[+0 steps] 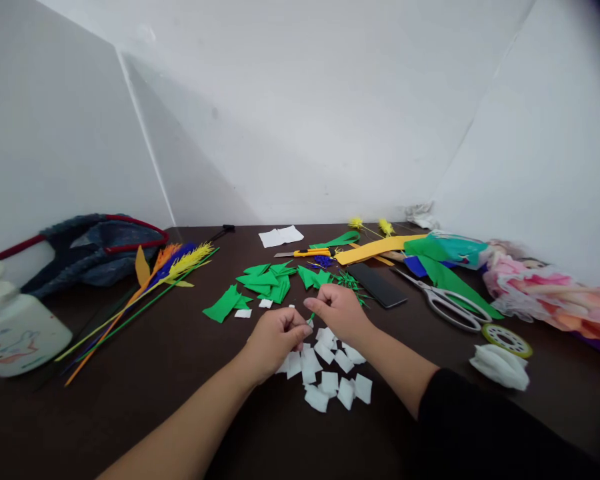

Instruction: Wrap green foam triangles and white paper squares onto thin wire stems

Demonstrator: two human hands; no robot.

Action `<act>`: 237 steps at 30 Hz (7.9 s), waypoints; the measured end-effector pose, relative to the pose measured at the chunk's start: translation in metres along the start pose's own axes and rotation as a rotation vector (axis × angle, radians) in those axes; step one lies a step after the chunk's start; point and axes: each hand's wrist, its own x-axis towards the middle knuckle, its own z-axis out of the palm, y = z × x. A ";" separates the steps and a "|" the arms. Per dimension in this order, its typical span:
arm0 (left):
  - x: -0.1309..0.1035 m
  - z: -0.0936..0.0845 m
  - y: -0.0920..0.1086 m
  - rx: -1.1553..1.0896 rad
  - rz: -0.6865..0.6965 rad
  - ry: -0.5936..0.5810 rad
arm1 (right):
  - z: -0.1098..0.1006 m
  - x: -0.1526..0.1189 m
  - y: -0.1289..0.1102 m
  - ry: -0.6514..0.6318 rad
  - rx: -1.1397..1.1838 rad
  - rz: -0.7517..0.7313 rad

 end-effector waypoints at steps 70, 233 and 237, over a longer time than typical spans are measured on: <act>0.009 0.001 0.008 0.705 0.488 0.183 | 0.000 -0.009 0.006 -0.037 -0.070 0.046; 0.021 -0.044 -0.005 0.271 0.026 0.022 | 0.003 -0.001 0.020 -0.146 -0.096 -0.237; 0.016 -0.066 -0.005 0.781 0.012 -0.268 | 0.002 -0.001 0.024 -0.170 -0.109 -0.234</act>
